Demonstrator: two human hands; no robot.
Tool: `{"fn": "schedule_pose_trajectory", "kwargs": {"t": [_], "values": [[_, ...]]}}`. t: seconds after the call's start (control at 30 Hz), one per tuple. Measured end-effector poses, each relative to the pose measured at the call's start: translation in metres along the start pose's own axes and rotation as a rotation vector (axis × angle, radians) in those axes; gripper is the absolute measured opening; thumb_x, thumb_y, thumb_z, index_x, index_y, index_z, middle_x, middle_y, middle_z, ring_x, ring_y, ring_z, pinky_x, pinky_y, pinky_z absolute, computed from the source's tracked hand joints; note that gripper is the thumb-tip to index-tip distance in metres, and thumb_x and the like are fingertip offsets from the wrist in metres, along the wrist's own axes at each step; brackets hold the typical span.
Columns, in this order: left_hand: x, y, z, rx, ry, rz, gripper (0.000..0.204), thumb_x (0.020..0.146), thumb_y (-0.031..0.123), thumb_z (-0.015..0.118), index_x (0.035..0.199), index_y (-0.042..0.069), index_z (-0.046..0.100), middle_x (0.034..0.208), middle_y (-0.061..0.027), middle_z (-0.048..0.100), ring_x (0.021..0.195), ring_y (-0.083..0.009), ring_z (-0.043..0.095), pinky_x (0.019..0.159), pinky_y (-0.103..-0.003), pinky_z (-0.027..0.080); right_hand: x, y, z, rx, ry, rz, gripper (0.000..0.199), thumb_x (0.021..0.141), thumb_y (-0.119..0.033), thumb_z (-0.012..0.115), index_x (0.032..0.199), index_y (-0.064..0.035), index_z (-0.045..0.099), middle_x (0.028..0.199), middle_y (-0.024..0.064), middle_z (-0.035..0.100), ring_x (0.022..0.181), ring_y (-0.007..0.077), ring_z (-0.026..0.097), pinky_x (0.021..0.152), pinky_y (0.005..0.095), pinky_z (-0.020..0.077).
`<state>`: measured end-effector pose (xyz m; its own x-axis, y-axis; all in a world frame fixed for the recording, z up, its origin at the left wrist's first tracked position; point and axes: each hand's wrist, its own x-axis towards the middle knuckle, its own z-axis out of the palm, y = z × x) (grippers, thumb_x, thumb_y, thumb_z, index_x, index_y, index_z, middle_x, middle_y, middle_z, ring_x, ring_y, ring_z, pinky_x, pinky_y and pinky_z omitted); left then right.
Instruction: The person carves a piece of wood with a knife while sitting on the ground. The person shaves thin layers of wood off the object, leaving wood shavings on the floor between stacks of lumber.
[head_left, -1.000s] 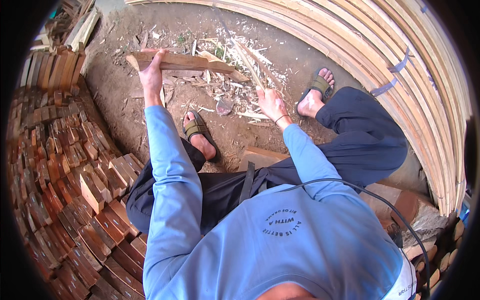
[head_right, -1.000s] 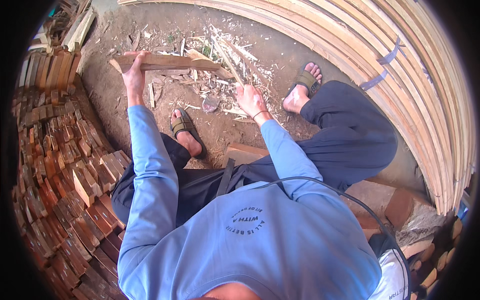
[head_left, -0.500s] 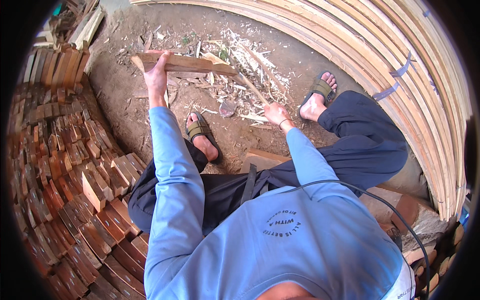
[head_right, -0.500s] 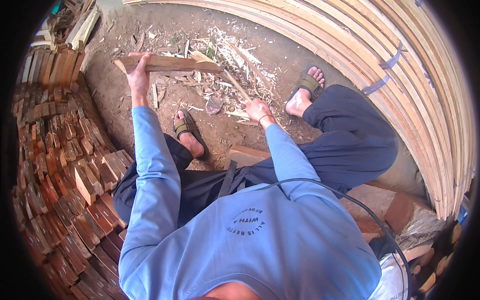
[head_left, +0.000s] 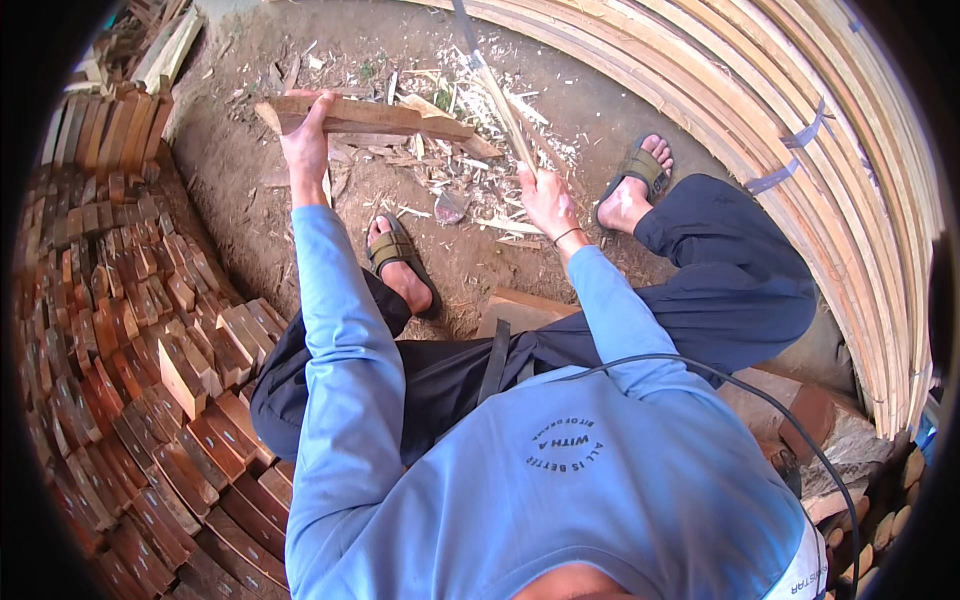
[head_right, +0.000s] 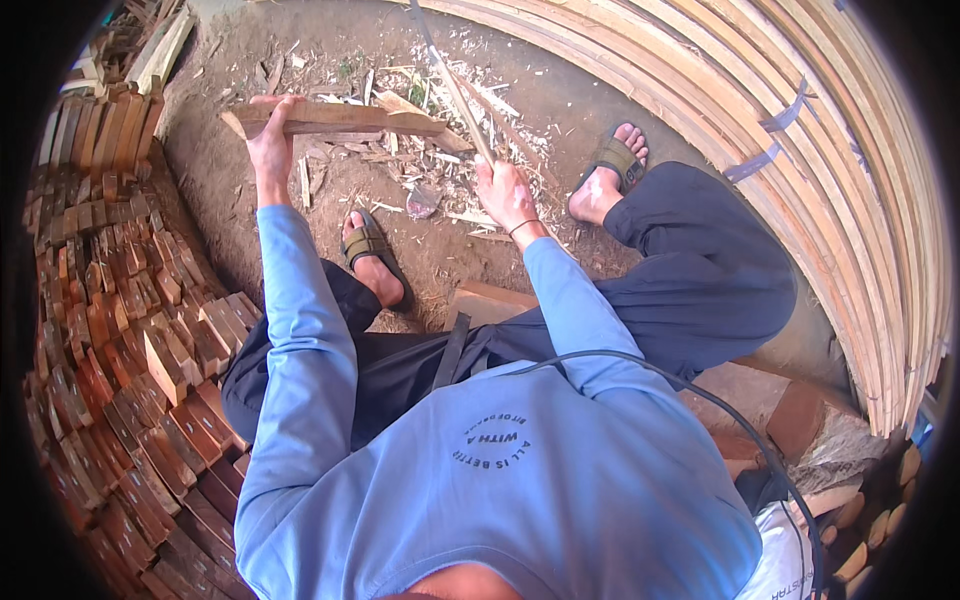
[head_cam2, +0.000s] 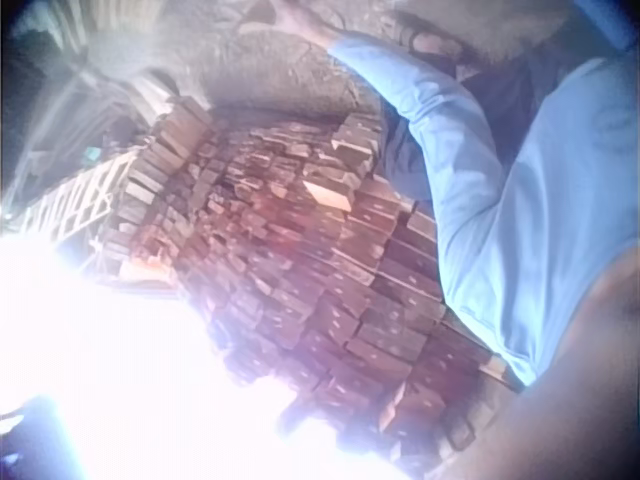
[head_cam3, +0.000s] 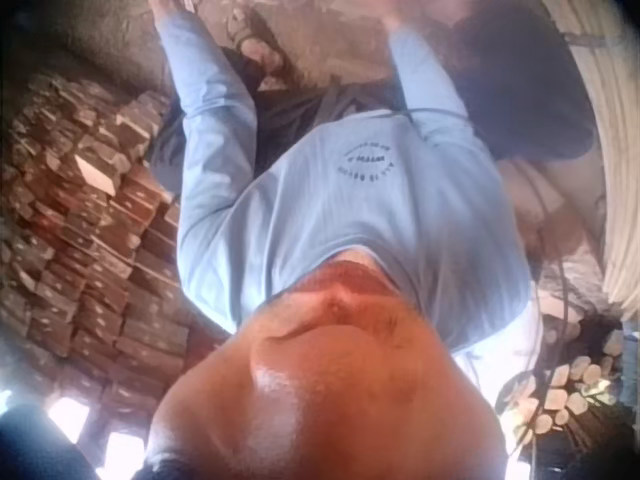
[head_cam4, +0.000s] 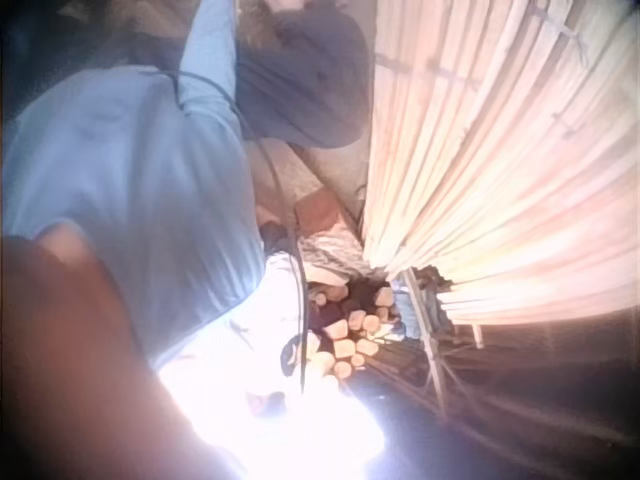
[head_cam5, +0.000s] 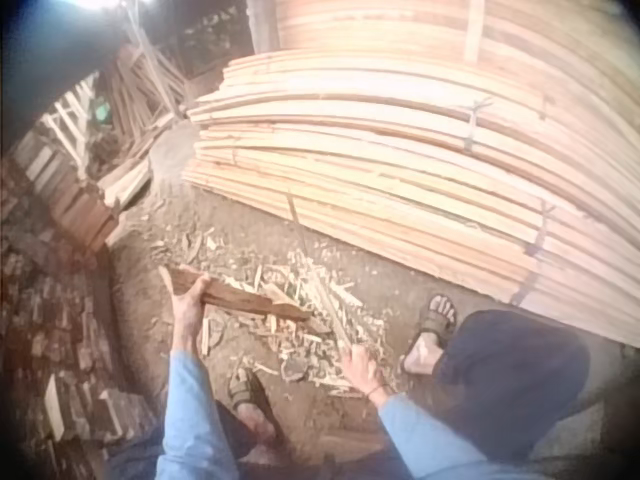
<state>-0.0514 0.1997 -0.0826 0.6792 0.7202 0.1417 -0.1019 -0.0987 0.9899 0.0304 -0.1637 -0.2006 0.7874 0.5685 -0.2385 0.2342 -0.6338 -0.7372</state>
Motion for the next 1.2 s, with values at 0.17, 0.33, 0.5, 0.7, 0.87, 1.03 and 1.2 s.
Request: {"fn": "schedule_pose_trajectory", "kwargs": {"t": [0.17, 0.33, 0.5, 0.7, 0.87, 1.03, 1.2], "values": [[0.005, 0.008, 0.008, 0.016, -0.009, 0.028, 0.013, 0.087, 0.009, 0.069, 0.094, 0.004, 0.059, 0.093, -0.0071, 0.068, 0.091, -0.016, 0.063, 0.083, -0.031, 0.049, 0.005, 0.057, 0.028, -0.099, -0.19, 0.165, 0.056, 0.099, -0.048, 0.045, 0.086, 0.003, 0.066, 0.06, 0.0207, 0.059, 0.054, 0.0367, 0.061, 0.053, 0.0487, 0.0461], [0.001, 0.001, 0.001, -0.063, -0.005, -0.004, 0.012, 0.087, 0.009, 0.069, 0.094, 0.005, 0.06, 0.092, -0.0078, 0.068, 0.088, -0.0166, 0.064, 0.085, -0.031, 0.049, 0.001, -0.018, -0.015, 0.041, -0.054, 0.128, 0.055, 0.1, -0.041, 0.043, 0.082, 0.0056, 0.067, 0.07, 0.0293, 0.062, 0.071, 0.0419, 0.067, 0.068, 0.0504, 0.0511], [0.005, 0.013, 0.008, -0.012, 0.027, -0.014, 0.013, 0.087, 0.008, 0.069, 0.095, 0.004, 0.059, 0.092, -0.0079, 0.068, 0.089, -0.0169, 0.064, 0.084, -0.031, 0.049, -0.002, 0.025, 0.002, -0.049, -0.232, 0.261, 0.056, 0.099, -0.042, 0.045, 0.083, 0.0065, 0.067, 0.072, 0.0304, 0.062, 0.072, 0.0447, 0.066, 0.07, 0.05, 0.0514], [0.005, 0.002, 0.006, -0.064, -0.007, -0.007, 0.013, 0.087, 0.006, 0.068, 0.097, 0.005, 0.059, 0.092, -0.0083, 0.068, 0.089, -0.0178, 0.065, 0.084, -0.032, 0.049, -0.008, 0.021, 0.02, -0.045, -0.196, 0.254, 0.056, 0.099, -0.042, 0.045, 0.082, 0.0062, 0.068, 0.069, 0.0279, 0.063, 0.069, 0.0421, 0.066, 0.066, 0.0507, 0.0503], [0.0, 0.002, 0.0, -0.05, 0.009, -0.046, 0.015, 0.087, 0.005, 0.068, 0.097, 0.005, 0.057, 0.093, -0.009, 0.069, 0.091, -0.0183, 0.065, 0.085, -0.033, 0.05, 0.008, -0.011, -0.015, 0.024, -0.141, 0.226, 0.055, 0.098, -0.042, 0.049, 0.081, 0.0073, 0.067, 0.066, 0.0286, 0.061, 0.068, 0.0407, 0.067, 0.062, 0.0499, 0.0504], [0.002, 0.006, 0.008, -0.118, -0.018, -0.034, 0.016, 0.087, 0.005, 0.068, 0.1, 0.004, 0.058, 0.095, -0.0093, 0.068, 0.092, -0.0189, 0.065, 0.085, -0.033, 0.05, -0.01, 0.038, 0.029, -0.079, -0.154, 0.16, 0.052, 0.1, -0.037, 0.048, 0.08, 0.0061, 0.068, 0.063, 0.0255, 0.063, 0.06, 0.0397, 0.065, 0.059, 0.0501, 0.0491], [0.005, 0.001, 0.0, -0.068, 0.0, -0.031, 0.016, 0.087, 0.005, 0.068, 0.1, 0.005, 0.058, 0.096, -0.0094, 0.067, 0.092, -0.0184, 0.064, 0.085, -0.033, 0.05, 0.002, -0.013, -0.009, 0.001, -0.056, 0.115, 0.054, 0.099, -0.039, 0.048, 0.081, 0.0081, 0.066, 0.065, 0.0303, 0.06, 0.066, 0.0415, 0.067, 0.063, 0.0512, 0.0501]]}}
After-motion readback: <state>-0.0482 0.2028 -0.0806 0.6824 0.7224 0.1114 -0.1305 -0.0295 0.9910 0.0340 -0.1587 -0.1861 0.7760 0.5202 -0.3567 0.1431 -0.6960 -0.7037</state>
